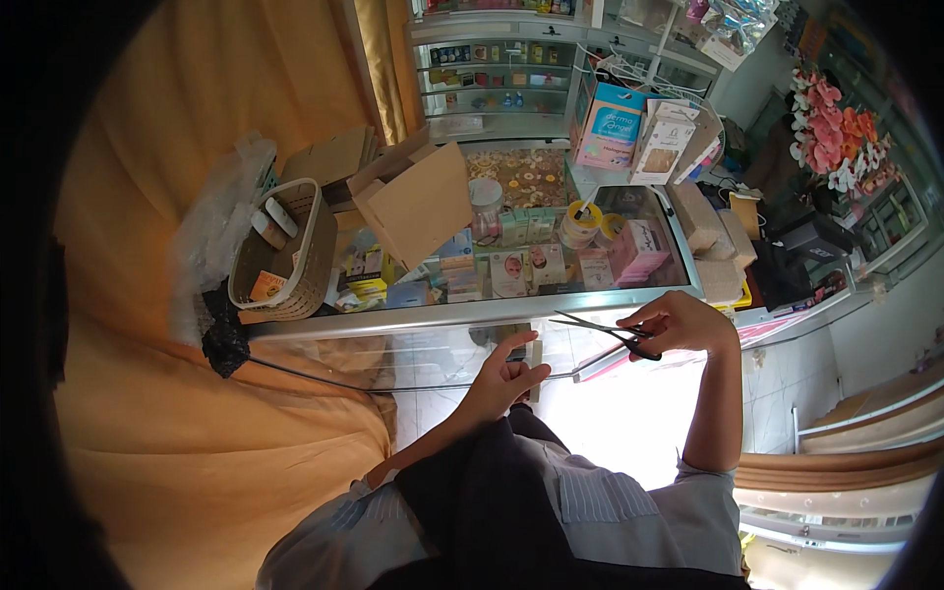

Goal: Assembling and folding small cardboard boxes on a glass retail counter.

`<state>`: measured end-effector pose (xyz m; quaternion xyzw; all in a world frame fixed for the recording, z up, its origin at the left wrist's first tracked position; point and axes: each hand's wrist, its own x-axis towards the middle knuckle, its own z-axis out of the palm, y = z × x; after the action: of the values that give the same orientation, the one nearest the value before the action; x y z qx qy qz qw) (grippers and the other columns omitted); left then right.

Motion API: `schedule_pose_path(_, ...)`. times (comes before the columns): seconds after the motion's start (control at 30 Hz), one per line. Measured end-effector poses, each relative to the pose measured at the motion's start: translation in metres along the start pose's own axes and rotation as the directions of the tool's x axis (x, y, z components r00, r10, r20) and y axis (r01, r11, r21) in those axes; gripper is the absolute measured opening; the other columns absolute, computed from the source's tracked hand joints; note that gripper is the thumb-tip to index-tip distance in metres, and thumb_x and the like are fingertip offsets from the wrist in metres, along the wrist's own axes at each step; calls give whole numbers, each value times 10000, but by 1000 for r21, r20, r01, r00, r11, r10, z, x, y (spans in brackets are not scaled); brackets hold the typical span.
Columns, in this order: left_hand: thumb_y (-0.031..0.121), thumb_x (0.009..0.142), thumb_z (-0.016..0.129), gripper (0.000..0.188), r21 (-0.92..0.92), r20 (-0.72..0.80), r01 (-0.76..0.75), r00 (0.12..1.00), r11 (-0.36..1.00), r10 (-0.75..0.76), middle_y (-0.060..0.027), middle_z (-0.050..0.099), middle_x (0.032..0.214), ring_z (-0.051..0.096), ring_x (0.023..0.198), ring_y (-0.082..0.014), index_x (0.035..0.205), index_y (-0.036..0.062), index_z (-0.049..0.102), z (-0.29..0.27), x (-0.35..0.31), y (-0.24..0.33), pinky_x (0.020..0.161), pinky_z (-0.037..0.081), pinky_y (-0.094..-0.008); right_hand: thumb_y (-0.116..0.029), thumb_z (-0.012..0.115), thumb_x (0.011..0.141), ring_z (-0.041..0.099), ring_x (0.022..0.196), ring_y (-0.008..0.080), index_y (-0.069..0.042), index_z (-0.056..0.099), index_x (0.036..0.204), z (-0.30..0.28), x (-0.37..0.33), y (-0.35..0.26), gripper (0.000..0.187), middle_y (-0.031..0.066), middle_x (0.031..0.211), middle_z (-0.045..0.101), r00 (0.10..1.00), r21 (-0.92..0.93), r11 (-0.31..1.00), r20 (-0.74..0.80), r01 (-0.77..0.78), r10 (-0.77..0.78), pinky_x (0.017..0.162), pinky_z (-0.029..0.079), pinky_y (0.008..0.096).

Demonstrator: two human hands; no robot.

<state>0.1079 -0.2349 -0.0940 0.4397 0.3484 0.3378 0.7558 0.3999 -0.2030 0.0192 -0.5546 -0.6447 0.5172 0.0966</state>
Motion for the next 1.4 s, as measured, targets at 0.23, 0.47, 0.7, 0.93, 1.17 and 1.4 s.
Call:
schedule_pose_path(0.23,249,840,734,677,-28,10,-8,1000,1000,8,-23,557,653,500,577,-69,1366,62,351,-4,-1,-4,519,388,-221,-11,745,709,604,696,72,18,651,1141,-5,2,-4,443,64,813,693,999,-188,982,48,16,-7,637,500,204)
schedule_pose_path(0.47,242,848,726,672,6,26,9,1000,1000,-9,-16,549,655,492,581,-66,1373,61,347,-6,-1,-1,520,384,-219,-136,752,755,505,509,55,-85,701,1102,1,12,-2,354,15,634,652,998,-191,980,37,63,-57,512,370,218)
schedule_pose_path(0.7,233,850,723,666,-14,26,13,1000,1000,-13,-17,560,661,491,579,-63,1376,64,351,-7,0,-2,516,376,-216,-134,748,763,538,560,64,-113,702,1109,4,21,-22,349,24,704,682,996,-323,946,90,33,-4,531,388,222)
schedule_pose_path(0.93,225,848,725,663,-24,42,23,999,999,-22,-13,559,659,490,579,-61,1375,69,354,-7,1,-3,516,373,-213,-98,738,767,537,565,62,-114,699,1117,6,28,-16,353,34,735,697,995,-303,951,92,64,-38,529,386,223)
schedule_pose_path(1.17,190,865,700,613,-45,33,31,999,999,-30,1,545,669,475,583,-55,1371,91,369,-8,-4,-2,521,357,-209,-89,733,762,539,547,51,-89,704,1096,7,28,-11,335,25,712,693,992,-278,955,96,105,-81,513,384,207)
schedule_pose_path(1.4,132,861,685,598,104,232,34,971,994,-58,53,459,637,444,578,-38,1386,119,399,-25,-27,32,554,367,-198,-149,775,722,598,609,58,-74,672,1144,17,5,-5,440,36,761,694,984,-34,993,137,116,-111,560,451,196)
